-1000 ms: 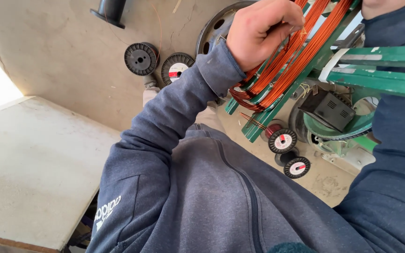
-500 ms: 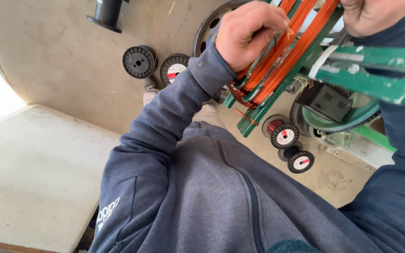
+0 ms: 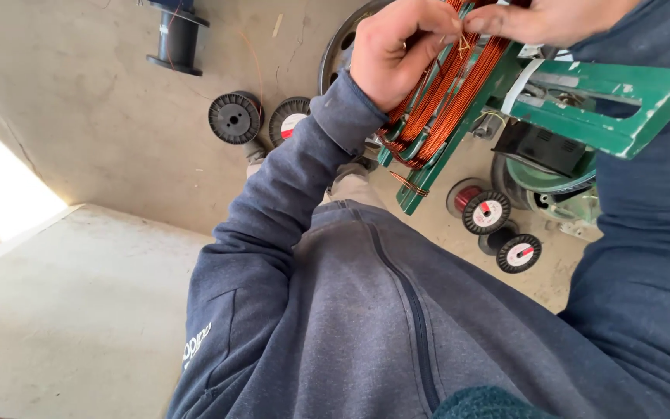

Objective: Securing and organizing copper wire coils on a winding machine frame using twine.

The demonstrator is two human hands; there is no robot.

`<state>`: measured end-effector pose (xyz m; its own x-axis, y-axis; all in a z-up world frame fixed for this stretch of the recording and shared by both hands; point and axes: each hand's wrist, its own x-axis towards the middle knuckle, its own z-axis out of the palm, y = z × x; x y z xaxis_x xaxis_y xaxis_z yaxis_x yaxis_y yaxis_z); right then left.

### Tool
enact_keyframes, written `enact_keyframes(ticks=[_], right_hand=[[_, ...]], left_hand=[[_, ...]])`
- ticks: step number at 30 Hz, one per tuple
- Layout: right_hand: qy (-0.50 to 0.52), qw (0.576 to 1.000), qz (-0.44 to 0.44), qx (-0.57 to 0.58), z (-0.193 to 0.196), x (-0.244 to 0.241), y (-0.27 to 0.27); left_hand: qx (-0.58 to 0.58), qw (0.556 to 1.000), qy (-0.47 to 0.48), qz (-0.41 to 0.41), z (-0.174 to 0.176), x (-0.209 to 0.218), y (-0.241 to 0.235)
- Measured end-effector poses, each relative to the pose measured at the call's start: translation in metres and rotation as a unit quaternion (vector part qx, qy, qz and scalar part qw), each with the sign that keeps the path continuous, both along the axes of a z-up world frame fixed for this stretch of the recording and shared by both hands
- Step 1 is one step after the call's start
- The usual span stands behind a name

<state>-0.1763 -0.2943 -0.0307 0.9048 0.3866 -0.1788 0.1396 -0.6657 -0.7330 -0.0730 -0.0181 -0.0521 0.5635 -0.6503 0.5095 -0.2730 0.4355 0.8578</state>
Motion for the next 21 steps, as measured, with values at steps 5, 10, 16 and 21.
enact_keyframes(ticks=[5, 10, 16, 21], right_hand=[[0.056, 0.998, -0.021, 0.003, 0.043, -0.001, 0.047], [0.031, 0.998, -0.041, -0.032, 0.060, -0.003, 0.061], [-0.035, 0.998, -0.020, -0.042, 0.073, 0.004, 0.082], [-0.022, 0.999, -0.039, -0.014, 0.065, 0.002, 0.082]], left_hand=[[0.015, 1.000, 0.003, -0.024, -0.004, 0.002, 0.003], [0.059, 0.996, -0.063, 0.011, 0.014, 0.005, 0.011], [0.052, 0.961, -0.265, 0.061, 0.028, 0.016, 0.023], [0.038, 0.946, -0.314, 0.072, 0.032, 0.012, 0.026]])
